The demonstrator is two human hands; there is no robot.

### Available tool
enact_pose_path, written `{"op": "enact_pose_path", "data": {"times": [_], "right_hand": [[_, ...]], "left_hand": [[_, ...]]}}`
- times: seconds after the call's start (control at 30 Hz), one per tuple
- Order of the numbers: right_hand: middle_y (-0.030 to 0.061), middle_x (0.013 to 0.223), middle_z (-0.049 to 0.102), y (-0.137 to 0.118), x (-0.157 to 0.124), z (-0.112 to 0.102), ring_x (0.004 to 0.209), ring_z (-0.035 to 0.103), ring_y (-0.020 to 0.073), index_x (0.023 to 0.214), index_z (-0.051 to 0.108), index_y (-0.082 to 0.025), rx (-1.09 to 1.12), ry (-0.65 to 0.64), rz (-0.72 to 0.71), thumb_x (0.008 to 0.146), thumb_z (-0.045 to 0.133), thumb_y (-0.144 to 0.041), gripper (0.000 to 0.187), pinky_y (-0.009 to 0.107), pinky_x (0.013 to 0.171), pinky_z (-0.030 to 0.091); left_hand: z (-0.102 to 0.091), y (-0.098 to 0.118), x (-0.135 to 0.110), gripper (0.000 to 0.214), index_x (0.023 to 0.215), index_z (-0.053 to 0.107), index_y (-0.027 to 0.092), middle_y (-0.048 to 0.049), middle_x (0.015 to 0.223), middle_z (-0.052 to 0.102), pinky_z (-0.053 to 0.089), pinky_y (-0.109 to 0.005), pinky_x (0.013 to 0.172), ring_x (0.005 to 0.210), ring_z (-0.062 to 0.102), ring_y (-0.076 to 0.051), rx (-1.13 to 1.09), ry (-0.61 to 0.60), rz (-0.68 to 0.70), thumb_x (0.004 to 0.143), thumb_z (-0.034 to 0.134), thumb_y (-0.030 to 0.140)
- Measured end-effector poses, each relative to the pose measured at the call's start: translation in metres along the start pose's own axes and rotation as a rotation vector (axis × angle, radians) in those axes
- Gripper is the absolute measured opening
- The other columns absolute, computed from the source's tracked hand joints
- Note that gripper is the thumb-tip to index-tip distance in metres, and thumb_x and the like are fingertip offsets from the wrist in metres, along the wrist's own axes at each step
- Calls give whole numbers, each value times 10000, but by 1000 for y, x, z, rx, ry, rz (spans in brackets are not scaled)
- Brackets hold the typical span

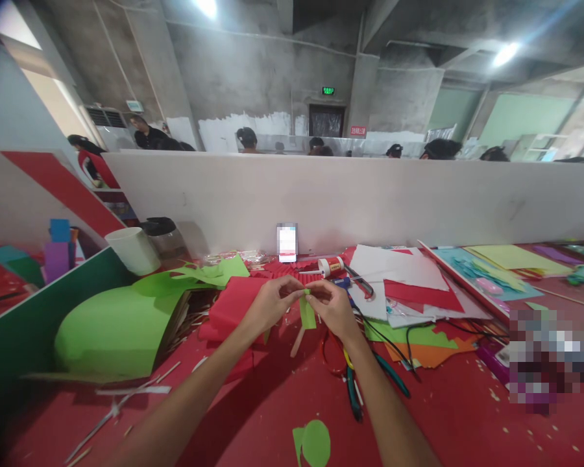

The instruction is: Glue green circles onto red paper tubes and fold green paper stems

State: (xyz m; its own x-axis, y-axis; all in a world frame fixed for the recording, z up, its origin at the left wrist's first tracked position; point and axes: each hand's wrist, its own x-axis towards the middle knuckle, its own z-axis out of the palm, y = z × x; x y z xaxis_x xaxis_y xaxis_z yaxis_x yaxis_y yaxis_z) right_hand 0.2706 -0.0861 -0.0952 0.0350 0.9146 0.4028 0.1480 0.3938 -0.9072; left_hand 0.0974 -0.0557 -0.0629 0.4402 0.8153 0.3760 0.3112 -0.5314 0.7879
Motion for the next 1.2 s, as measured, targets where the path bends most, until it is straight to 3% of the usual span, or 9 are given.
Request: {"op": "enact_pose_path", "data": {"times": [0.27, 0.97, 1.2], "right_hand": [[73, 945, 748, 0, 1, -1, 891, 693, 238, 931, 737, -193, -82, 47, -39, 793, 693, -330, 199, 348, 817, 539], [60, 876, 759, 3, 1, -2, 820, 697, 232, 865, 756, -200, -110, 71, -22, 779, 713, -360, 186, 332, 771, 529], [47, 849, 727, 0, -1, 0, 777, 662, 201, 853, 712, -188, -119, -31, -18, 806, 672, -329, 154, 306, 738, 506]], "left_hand": [[2, -2, 1, 140, 903, 692, 187, -32, 884, 722, 483, -252, 748, 816, 646, -166, -30, -3, 22, 849, 596, 273], [2, -2, 0, 152, 860, 694, 187, -31, 834, 716, 462, -238, 682, 776, 635, -164, 17, 0, -14, 841, 589, 296], [1, -3, -2, 110, 786, 673, 185, -7, 734, 689, 407, -226, 611, 675, 599, -138, 153, 8, 3, 824, 604, 262]]}}
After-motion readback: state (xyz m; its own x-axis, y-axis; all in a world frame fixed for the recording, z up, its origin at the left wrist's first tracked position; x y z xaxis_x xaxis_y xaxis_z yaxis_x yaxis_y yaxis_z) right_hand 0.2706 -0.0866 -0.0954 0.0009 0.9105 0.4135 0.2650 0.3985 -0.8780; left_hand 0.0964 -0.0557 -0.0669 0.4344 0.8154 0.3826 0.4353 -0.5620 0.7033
